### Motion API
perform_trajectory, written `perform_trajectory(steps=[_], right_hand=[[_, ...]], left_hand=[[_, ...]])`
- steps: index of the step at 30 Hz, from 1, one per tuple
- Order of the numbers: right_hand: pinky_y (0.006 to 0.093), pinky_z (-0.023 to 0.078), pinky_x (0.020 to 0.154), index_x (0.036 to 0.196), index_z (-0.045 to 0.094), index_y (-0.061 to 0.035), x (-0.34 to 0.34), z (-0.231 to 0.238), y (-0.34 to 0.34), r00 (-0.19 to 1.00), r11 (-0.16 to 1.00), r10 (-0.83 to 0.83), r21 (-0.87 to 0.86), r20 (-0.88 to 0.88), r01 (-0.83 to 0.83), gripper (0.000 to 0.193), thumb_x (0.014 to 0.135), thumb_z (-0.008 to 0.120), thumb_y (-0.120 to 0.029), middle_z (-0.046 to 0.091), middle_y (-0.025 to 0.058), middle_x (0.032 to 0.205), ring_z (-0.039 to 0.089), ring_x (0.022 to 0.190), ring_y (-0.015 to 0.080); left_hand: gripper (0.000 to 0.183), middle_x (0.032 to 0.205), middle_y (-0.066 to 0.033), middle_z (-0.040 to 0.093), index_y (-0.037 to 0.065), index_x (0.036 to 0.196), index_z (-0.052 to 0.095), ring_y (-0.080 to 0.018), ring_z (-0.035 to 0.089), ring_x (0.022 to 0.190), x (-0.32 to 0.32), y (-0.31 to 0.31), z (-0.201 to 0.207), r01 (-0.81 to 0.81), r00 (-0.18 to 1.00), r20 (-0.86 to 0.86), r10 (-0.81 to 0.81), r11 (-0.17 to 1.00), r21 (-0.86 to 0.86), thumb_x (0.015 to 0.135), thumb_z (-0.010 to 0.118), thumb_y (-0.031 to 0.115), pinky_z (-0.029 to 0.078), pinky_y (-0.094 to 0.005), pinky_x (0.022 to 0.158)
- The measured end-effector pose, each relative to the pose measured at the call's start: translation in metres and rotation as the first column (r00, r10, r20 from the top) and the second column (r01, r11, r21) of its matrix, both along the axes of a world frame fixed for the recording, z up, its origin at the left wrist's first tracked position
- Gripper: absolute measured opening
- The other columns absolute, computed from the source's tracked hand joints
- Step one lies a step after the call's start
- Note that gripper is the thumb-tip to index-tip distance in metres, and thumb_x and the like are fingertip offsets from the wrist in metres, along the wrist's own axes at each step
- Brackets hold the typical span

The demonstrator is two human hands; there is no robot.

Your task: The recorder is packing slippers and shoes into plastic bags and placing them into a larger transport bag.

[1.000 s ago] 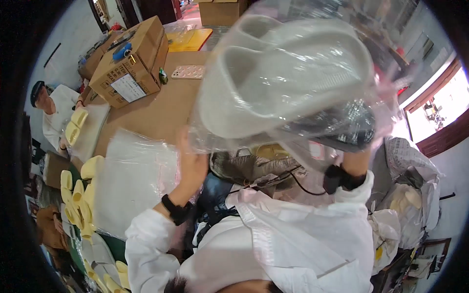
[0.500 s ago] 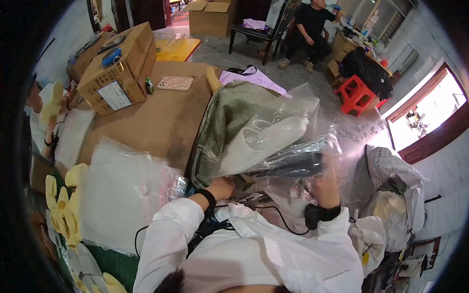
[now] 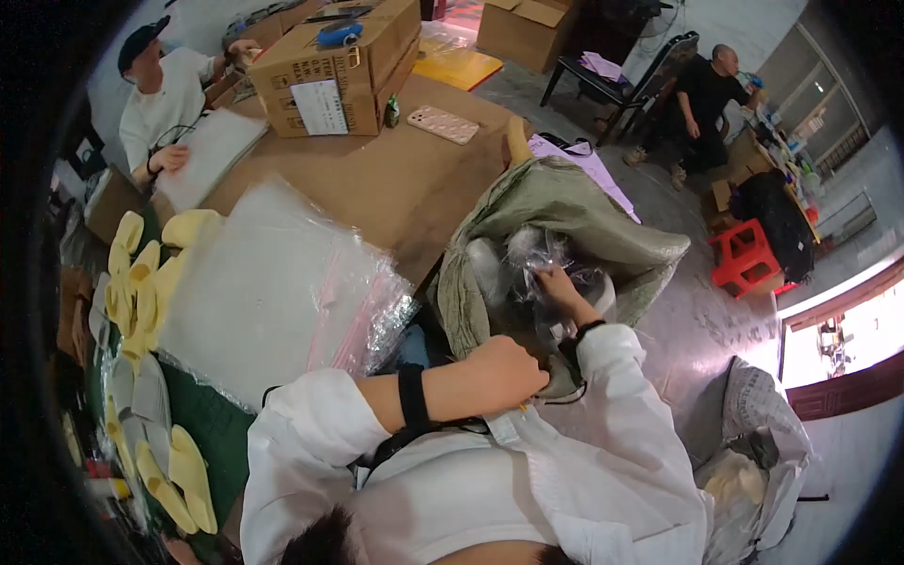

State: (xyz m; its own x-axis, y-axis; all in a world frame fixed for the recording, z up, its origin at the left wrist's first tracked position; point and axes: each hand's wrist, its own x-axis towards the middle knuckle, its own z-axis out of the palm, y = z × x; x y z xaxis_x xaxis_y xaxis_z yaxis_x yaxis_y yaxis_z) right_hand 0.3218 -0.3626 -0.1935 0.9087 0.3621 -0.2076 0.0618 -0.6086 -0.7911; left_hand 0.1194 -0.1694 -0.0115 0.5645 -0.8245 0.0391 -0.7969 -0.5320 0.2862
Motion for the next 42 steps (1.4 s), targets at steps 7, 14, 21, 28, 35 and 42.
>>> perform_trajectory(steps=[7, 14, 21, 28, 35, 42], right_hand=[[0.0408, 0.047, 0.082, 0.115, 0.058, -0.0011, 0.076, -0.085, 0.019, 0.916, 0.949, 0.256, -0.261, 0.309, -0.178, 0.038, 0.094, 0.04, -0.027, 0.063, 0.0222, 0.105, 0.06, 0.099, 0.0363], [0.0431, 0.045, 0.089, 0.128, 0.049, -0.006, 0.009, 0.089, 0.059, 0.854, 0.744, 0.52, -0.475, -0.03, -0.47, 0.065, 0.083, 0.058, -0.051, 0.057, 0.0271, 0.116, 0.055, 0.108, 0.0393], [0.0423, 0.048, 0.081, 0.126, 0.045, 0.0007, -0.157, 0.137, 0.096, 0.477, 0.357, 0.879, -0.638, -0.019, -0.682, 0.066, 0.074, 0.069, -0.032, 0.061, 0.0198, 0.103, 0.059, 0.096, 0.0352], [0.0418, 0.046, 0.076, 0.11, 0.059, -0.0011, -0.12, 0.142, 0.121, 0.731, 0.655, 0.657, -0.339, -0.187, -0.675, 0.032, 0.081, 0.063, -0.015, 0.061, 0.0259, 0.095, 0.056, 0.094, 0.043], [0.0418, 0.048, 0.075, 0.102, 0.061, 0.0003, -0.096, 0.155, 0.17, 0.495, 0.148, 0.711, -0.582, -0.499, -0.8, 0.045, 0.077, 0.069, -0.036, 0.063, 0.0244, 0.093, 0.059, 0.088, 0.0424], [0.0375, 0.047, 0.082, 0.11, 0.061, 0.0019, -0.033, 0.153, 0.169, 0.392, -0.035, 0.456, -0.456, -0.799, -0.889, 0.061, 0.074, 0.069, -0.047, 0.063, 0.0245, 0.1, 0.061, 0.096, 0.0338]], left_hand=[[0.009, 0.067, -0.0085, 0.066, 0.009, 0.075, 0.063, -0.0247, 0.066, 0.062, -0.027, 0.012, 0.014, -0.122, 0.992, 0.043, 0.122, 0.993, -0.005, 0.074, 0.058, 0.017, 0.049, -0.0362, 0.052], [0.02, 0.066, -0.0053, 0.062, 0.009, 0.097, 0.057, -0.024, 0.063, 0.076, -0.031, 0.083, -0.012, -0.28, 0.955, 0.128, 0.268, 0.956, 0.088, 0.078, 0.056, 0.016, 0.039, -0.0375, 0.083], [0.025, 0.091, -0.0111, 0.059, 0.009, 0.103, 0.055, -0.0259, 0.057, 0.096, -0.065, 0.13, -0.019, -0.343, 0.939, -0.036, 0.342, 0.929, -0.136, 0.079, 0.051, 0.009, 0.036, -0.0411, 0.092], [0.079, 0.122, -0.0254, 0.05, 0.004, 0.14, 0.032, -0.0373, 0.051, 0.108, -0.224, 0.248, 0.023, -0.793, 0.091, -0.018, 0.996, 0.083, 0.603, 0.073, 0.067, 0.029, 0.04, -0.0443, 0.09], [0.063, 0.139, -0.033, 0.03, 0.006, 0.139, 0.035, -0.0458, 0.049, 0.113, -0.327, 0.236, -0.051, -0.799, 0.056, 0.072, 0.996, 0.002, 0.601, 0.08, 0.053, 0.018, 0.049, -0.0454, 0.085], [0.056, 0.133, -0.0399, 0.032, 0.002, 0.133, 0.042, -0.0536, 0.048, 0.111, -0.31, 0.25, -0.026, -0.806, -0.093, -0.287, 0.953, 0.097, 0.585, 0.08, 0.051, 0.02, 0.05, -0.0485, 0.083]])
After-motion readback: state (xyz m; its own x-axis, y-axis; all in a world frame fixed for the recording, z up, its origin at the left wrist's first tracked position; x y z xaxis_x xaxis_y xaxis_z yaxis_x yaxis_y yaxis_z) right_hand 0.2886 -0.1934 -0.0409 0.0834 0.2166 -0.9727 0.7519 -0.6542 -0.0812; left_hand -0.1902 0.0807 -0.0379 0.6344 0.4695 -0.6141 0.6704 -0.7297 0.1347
